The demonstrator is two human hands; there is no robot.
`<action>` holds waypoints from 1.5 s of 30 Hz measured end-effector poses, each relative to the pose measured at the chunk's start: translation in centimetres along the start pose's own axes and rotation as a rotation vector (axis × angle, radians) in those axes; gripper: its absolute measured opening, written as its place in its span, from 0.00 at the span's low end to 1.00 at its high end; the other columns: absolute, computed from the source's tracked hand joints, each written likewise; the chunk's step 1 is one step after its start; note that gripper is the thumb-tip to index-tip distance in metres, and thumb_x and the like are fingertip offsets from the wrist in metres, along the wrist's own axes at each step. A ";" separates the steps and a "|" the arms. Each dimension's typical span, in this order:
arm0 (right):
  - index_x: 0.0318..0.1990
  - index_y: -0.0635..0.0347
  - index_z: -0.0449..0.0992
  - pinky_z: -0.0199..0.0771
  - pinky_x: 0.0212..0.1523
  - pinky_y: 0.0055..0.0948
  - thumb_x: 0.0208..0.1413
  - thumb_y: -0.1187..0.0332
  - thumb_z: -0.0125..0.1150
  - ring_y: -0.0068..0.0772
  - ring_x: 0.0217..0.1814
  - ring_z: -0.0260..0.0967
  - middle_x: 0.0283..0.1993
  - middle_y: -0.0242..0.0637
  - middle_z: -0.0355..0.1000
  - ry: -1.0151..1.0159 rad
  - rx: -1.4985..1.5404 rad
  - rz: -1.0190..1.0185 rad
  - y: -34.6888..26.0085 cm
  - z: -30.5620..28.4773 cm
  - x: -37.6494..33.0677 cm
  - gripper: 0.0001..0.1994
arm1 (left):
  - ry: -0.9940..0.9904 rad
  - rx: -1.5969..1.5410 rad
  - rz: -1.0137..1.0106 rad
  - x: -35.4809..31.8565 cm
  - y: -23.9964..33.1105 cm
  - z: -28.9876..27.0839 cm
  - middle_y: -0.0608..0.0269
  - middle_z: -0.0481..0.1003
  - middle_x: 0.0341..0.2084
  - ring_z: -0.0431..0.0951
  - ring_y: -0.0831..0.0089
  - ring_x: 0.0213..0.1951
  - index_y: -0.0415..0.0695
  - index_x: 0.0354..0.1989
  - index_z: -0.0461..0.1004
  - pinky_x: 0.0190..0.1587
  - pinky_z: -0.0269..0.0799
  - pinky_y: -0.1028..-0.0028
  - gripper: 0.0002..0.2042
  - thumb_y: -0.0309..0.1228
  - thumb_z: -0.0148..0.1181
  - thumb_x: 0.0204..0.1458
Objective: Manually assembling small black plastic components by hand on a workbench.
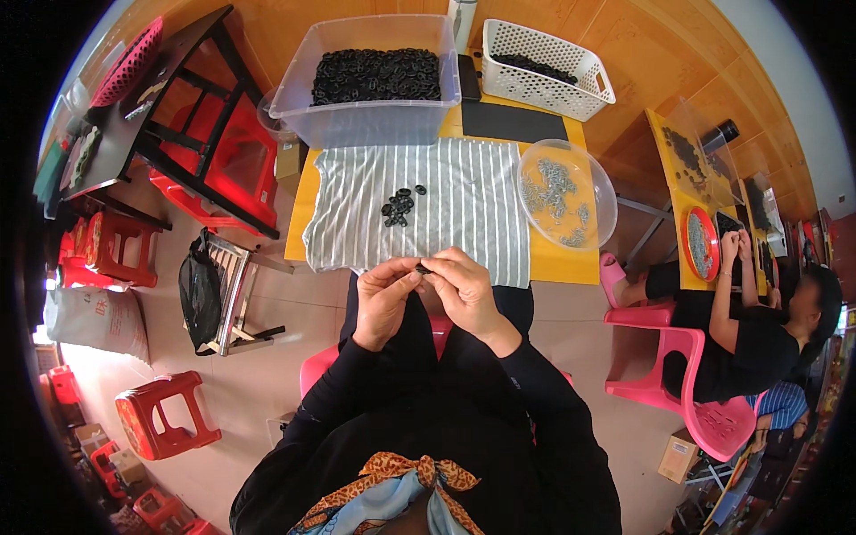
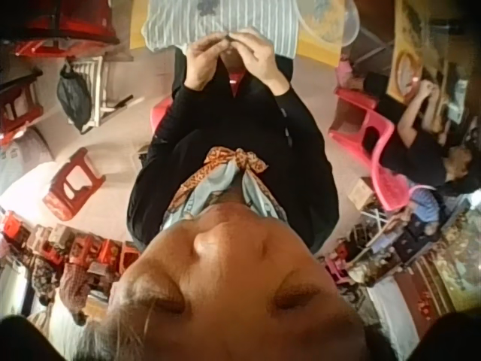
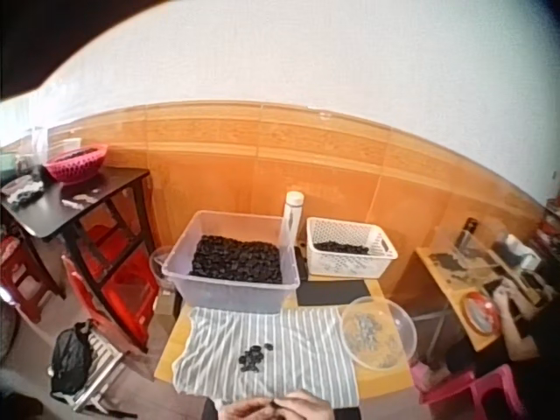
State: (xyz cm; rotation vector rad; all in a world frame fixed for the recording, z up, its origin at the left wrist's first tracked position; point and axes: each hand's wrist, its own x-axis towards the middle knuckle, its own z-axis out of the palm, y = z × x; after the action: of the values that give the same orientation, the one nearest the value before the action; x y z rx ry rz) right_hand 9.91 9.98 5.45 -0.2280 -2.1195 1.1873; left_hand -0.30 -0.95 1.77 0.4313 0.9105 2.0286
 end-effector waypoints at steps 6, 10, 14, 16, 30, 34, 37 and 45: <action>0.41 0.67 0.75 0.70 0.31 0.25 0.45 0.85 0.57 0.35 0.33 0.70 0.35 0.39 0.69 -0.011 -0.158 -0.142 -0.3 -0.1 0.7 0.13 | -0.028 -0.083 0.012 0.0 0.1 -0.1 0.57 0.76 0.36 0.76 0.73 0.32 0.34 0.43 0.74 0.39 0.72 0.77 0.12 0.15 0.55 0.50; 0.41 0.67 0.74 0.70 0.33 0.25 0.45 0.85 0.57 0.34 0.33 0.70 0.36 0.39 0.69 -0.024 -0.059 -0.031 -1.2 -0.2 0.8 0.14 | -0.032 -0.077 0.019 0.0 0.0 -0.2 0.57 0.76 0.35 0.76 0.73 0.32 0.35 0.43 0.75 0.39 0.73 0.77 0.12 0.15 0.55 0.50; 0.42 0.69 0.73 0.71 0.34 0.25 0.46 0.83 0.58 0.34 0.34 0.70 0.37 0.40 0.69 -0.064 0.013 -0.013 -1.4 -0.4 0.7 0.13 | -0.029 -0.092 0.008 0.0 0.2 -0.2 0.58 0.76 0.34 0.76 0.74 0.31 0.35 0.43 0.75 0.38 0.73 0.78 0.12 0.15 0.55 0.50; 0.42 0.69 0.73 0.71 0.34 0.25 0.47 0.83 0.58 0.33 0.34 0.71 0.37 0.40 0.69 -0.064 0.002 -0.020 -1.1 -0.5 0.5 0.12 | -0.051 -0.088 0.008 0.0 0.2 -0.2 0.58 0.76 0.33 0.76 0.74 0.31 0.35 0.42 0.75 0.37 0.73 0.78 0.11 0.15 0.56 0.49; 0.42 0.70 0.73 0.68 0.31 0.20 0.53 0.81 0.55 0.21 0.32 0.68 0.35 0.33 0.70 0.005 0.373 0.223 -0.4 -0.1 -0.8 0.09 | -0.087 0.020 0.006 -0.1 0.5 0.0 0.59 0.76 0.29 0.74 0.76 0.27 0.36 0.37 0.76 0.32 0.71 0.80 0.08 0.16 0.57 0.49; 0.41 0.65 0.76 0.69 0.30 0.17 0.50 0.80 0.57 0.17 0.28 0.68 0.31 0.30 0.73 -0.033 0.729 0.851 1.0 -3.1 0.1 0.10 | -0.082 0.030 -0.060 -0.1 1.0 0.8 0.58 0.76 0.29 0.74 0.76 0.28 0.35 0.44 0.74 0.32 0.70 0.80 0.13 0.17 0.58 0.48; 0.40 0.63 0.75 0.71 0.29 0.18 0.48 0.80 0.57 0.21 0.28 0.70 0.31 0.33 0.73 0.189 0.683 0.743 2.9 -7.4 5.4 0.10 | -0.031 0.096 -0.067 0.3 0.3 -0.4 0.58 0.77 0.29 0.74 0.77 0.28 0.33 0.46 0.73 0.31 0.69 0.80 0.14 0.19 0.58 0.50; 0.41 0.67 0.73 0.69 0.24 0.19 0.49 0.78 0.58 0.22 0.26 0.70 0.29 0.37 0.75 0.277 0.449 0.498 6.2 -9.7 15.8 0.10 | 0.119 0.152 -0.095 0.3 0.3 -1.3 0.59 0.77 0.27 0.74 0.79 0.25 0.32 0.42 0.74 0.27 0.67 0.83 0.10 0.22 0.57 0.51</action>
State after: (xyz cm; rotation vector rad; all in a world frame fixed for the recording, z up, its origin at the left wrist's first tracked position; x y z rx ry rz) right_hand 3.24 27.35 11.34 -0.6950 -1.5473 1.7657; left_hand -1.39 -1.43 1.15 0.3451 1.1418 1.9223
